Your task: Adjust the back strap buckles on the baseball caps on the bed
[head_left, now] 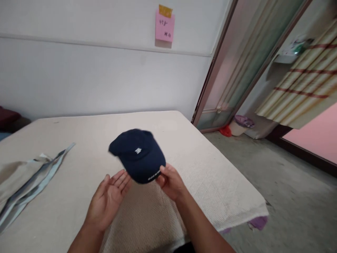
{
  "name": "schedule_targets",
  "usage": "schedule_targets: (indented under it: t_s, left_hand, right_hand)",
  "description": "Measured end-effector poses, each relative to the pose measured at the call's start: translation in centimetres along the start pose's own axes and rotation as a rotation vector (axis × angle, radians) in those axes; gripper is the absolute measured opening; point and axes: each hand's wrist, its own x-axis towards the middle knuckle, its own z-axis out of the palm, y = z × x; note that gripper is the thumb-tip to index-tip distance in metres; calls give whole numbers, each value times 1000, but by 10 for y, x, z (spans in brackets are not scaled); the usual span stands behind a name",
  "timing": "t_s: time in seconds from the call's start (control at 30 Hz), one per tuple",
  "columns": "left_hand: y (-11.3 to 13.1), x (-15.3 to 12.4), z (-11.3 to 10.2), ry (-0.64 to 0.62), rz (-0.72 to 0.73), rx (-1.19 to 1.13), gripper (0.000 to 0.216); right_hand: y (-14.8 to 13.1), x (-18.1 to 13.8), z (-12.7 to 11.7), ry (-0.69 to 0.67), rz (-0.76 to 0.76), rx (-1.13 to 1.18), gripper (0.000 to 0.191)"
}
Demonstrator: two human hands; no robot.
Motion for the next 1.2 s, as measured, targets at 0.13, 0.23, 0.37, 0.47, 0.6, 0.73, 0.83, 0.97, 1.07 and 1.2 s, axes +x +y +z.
schedule_targets:
  t_s: [0.13,0.23,0.37,0.47,0.6,0.73,0.83,0.97,1.07,1.2]
  left_hand:
    - [-6,-3,1,17,-13,117,29]
    - [-8,-2,-5,88,20,158,27]
    - [-10,2,-10,152,10,178,23]
    - [-12,6,-9,199,9,177,21]
    - [-13,8,-7,239,8,152,22]
    - [-12,10,-9,250,-12,109,24]
    - [-11,10,-12,235,-11,88,21]
    - [-6,9,-15,248,-1,18,15]
    - [6,7,-20,284,44,-73,12]
    - [36,-2,-40,338,182,-171,14]
  right_hand:
    - [-45,26,-43,271,-235,-39,27]
    - [-86,52,-83,393,-330,-33,34]
    - [-128,86,-129,537,-376,-48,34]
    - [-139,100,-152,639,-341,-69,26]
    - [-135,100,-171,730,-294,-90,16]
    - [-132,90,-179,781,-307,-104,15]
    - [-131,79,-177,822,-323,-123,11]
    - [-120,59,-164,831,-366,-168,16]
    - [-103,42,-146,804,-441,-186,17]
    - [-74,27,-119,875,-545,-245,22]
